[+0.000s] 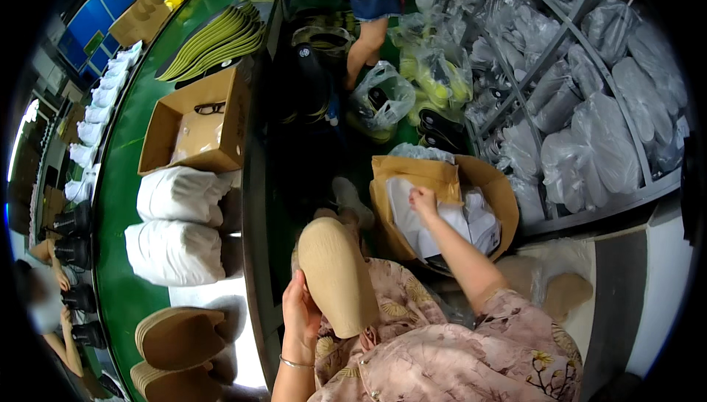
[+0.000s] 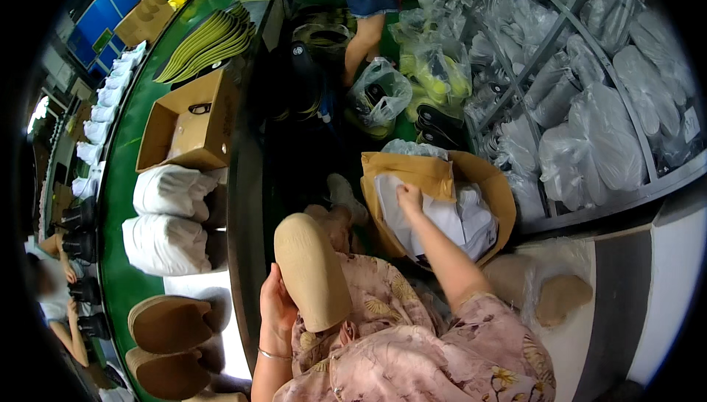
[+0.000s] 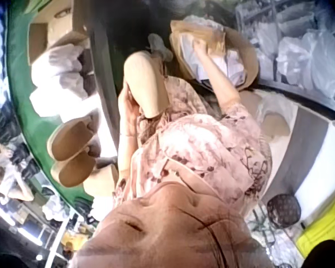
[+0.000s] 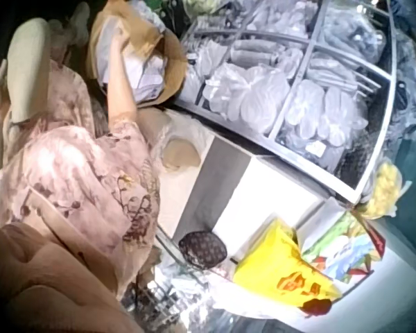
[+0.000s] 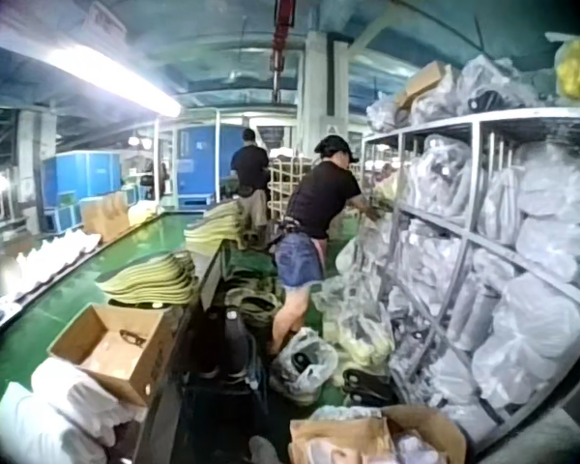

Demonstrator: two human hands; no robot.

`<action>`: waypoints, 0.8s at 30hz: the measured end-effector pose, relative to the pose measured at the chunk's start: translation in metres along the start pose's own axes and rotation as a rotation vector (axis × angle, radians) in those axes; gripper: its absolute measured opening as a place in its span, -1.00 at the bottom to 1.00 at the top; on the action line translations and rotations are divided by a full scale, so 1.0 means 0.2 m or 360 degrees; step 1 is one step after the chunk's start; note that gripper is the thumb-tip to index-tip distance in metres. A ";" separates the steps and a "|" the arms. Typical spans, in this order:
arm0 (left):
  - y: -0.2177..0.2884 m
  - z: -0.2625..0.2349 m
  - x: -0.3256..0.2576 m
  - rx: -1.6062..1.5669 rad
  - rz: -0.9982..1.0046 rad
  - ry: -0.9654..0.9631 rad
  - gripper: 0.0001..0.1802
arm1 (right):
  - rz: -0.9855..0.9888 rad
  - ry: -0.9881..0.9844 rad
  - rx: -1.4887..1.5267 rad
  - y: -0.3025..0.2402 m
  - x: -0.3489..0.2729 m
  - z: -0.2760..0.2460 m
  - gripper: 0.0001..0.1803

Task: The person picks up tan shoe heel components and wraps them individually in white tissue paper by hand before setting them onto the green workbench.

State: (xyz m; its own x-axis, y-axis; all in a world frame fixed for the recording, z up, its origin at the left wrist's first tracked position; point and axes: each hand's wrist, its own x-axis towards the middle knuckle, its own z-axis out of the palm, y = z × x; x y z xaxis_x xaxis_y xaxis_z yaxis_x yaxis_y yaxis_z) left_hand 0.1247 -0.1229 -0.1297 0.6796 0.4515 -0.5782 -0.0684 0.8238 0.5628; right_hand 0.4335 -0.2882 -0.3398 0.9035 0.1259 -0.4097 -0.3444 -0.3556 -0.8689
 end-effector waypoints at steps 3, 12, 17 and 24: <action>-0.03 0.04 0.05 0.0060 -0.0035 0.0038 -0.61 | 0.0016 0.0225 -0.0057 0.28 0.09 0.09 -0.79; -0.07 0.01 0.18 0.0059 -0.0148 0.0230 -0.80 | 0.0147 0.0425 0.0016 0.36 0.11 0.31 -0.68; -0.05 0.07 0.22 0.0090 -0.0208 0.0260 -0.79 | 0.0084 0.0275 0.0300 0.41 0.14 0.26 -0.76; -0.05 0.05 0.23 0.0133 -0.0159 0.0265 -0.81 | -0.0312 0.0138 -0.0530 0.26 0.13 0.07 -0.85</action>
State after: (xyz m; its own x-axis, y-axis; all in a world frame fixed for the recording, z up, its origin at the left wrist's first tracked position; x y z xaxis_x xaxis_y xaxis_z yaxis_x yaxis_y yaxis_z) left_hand 0.1638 -0.1140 -0.1548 0.5494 0.4254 -0.7191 0.0588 0.8389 0.5412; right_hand 0.4359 -0.2908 -0.4000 0.9671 0.1476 -0.2072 -0.0743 -0.6152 -0.7848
